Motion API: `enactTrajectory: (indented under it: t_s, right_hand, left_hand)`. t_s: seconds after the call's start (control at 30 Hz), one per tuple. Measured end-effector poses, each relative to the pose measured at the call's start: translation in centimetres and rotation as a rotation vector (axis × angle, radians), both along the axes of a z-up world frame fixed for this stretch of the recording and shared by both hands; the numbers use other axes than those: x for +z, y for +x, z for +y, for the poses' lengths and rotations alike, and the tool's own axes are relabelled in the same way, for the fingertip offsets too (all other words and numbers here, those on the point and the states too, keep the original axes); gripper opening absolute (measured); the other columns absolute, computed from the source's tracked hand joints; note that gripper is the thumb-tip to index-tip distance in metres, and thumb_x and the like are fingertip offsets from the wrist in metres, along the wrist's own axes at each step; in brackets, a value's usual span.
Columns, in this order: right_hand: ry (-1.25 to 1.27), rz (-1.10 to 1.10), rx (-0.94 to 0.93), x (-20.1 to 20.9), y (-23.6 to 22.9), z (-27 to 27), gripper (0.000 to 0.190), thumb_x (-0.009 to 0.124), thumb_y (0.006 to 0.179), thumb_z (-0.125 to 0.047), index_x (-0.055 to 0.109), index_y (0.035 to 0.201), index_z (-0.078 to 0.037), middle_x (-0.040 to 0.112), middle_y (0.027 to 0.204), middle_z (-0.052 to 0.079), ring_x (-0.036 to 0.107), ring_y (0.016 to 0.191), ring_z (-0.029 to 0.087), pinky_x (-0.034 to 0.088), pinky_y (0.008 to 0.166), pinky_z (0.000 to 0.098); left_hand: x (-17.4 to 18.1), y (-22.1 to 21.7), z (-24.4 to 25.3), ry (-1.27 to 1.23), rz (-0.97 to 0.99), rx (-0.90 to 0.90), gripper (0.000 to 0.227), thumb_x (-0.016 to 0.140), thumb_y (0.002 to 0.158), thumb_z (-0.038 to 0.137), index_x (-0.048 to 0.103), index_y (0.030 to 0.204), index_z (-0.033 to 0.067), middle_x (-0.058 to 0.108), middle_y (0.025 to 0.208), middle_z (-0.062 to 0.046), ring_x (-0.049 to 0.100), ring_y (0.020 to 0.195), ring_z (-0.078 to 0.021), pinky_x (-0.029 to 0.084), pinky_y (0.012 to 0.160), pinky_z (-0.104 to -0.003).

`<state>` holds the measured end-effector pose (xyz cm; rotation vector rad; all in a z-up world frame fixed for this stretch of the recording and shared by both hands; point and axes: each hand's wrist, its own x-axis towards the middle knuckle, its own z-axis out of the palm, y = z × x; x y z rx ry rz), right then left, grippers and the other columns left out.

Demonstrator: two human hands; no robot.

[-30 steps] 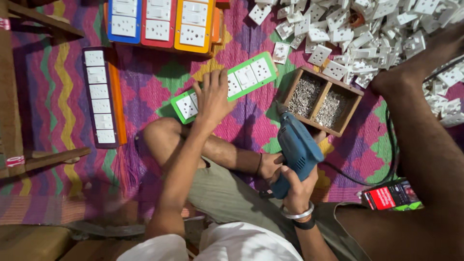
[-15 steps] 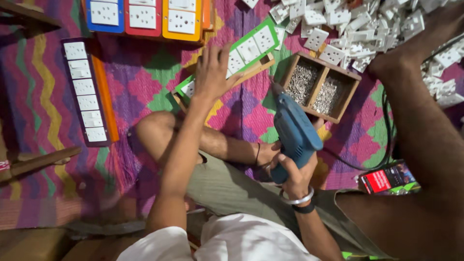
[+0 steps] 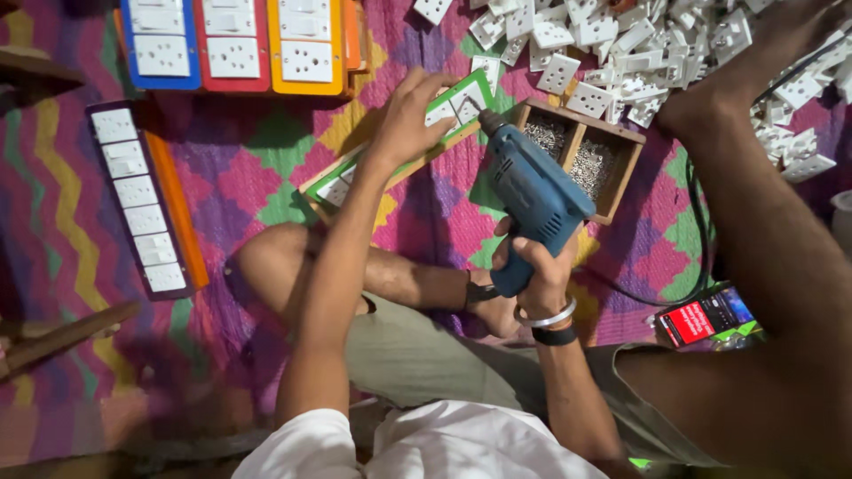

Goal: The person uses a power drill to fasten screws into multiple colorful power strip housings. They work on several units sequentially, securing the internal components within the plastic frames.

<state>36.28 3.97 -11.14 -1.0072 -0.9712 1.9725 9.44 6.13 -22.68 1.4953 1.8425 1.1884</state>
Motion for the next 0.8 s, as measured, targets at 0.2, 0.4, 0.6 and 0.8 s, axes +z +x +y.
enactTrajectory:
  t_s: [0.2,0.4,0.6,0.8]
  right_hand:
    - [-0.053,0.066,0.019,-1.3,0.9,-0.1,0.058,0.062,0.081,-0.008,0.048,0.133,0.015,0.064,0.098,0.023,0.062,0.061,0.024,0.055,0.056,0.0347]
    - [-0.038,0.083,0.015,-1.5,1.0,0.1,0.059,0.059,0.08,-0.006,0.048,0.134,0.015,0.063,0.097,0.024,0.062,0.062,0.023,0.055,0.056,0.0341]
    - [-0.069,0.115,0.009,-1.5,1.2,0.3,0.06,0.06,0.081,-0.006,0.047,0.136,0.014,0.063,0.1,0.024,0.063,0.063,0.023,0.056,0.057,0.0339]
    - [-0.079,0.126,0.014,-1.5,1.4,0.3,0.06,0.06,0.082,-0.006,0.046,0.137,0.013,0.063,0.099,0.024,0.062,0.062,0.022,0.055,0.056,0.0332]
  left_hand:
    - [-0.3,0.4,-0.4,-0.022,-0.01,0.012,0.053,0.079,0.081,0.006,0.062,0.132,0.0088,0.056,0.113,-0.013,0.062,0.11,-0.033,0.051,0.099,-0.041]
    - [0.6,0.8,-0.3,-0.063,0.036,0.041,0.052,0.079,0.083,0.006,0.062,0.132,0.0122,0.053,0.108,-0.012,0.061,0.105,-0.0315,0.052,0.094,-0.042]
    - [0.9,1.0,-0.1,-0.12,0.094,0.058,0.052,0.08,0.083,0.009,0.061,0.13,0.0155,0.052,0.106,-0.009,0.06,0.104,-0.0288,0.052,0.088,-0.042]
    - [0.2,1.1,0.1,-0.171,0.141,0.065,0.053,0.08,0.082,0.01,0.061,0.131,0.0171,0.052,0.106,-0.006,0.06,0.105,-0.0245,0.053,0.089,-0.04]
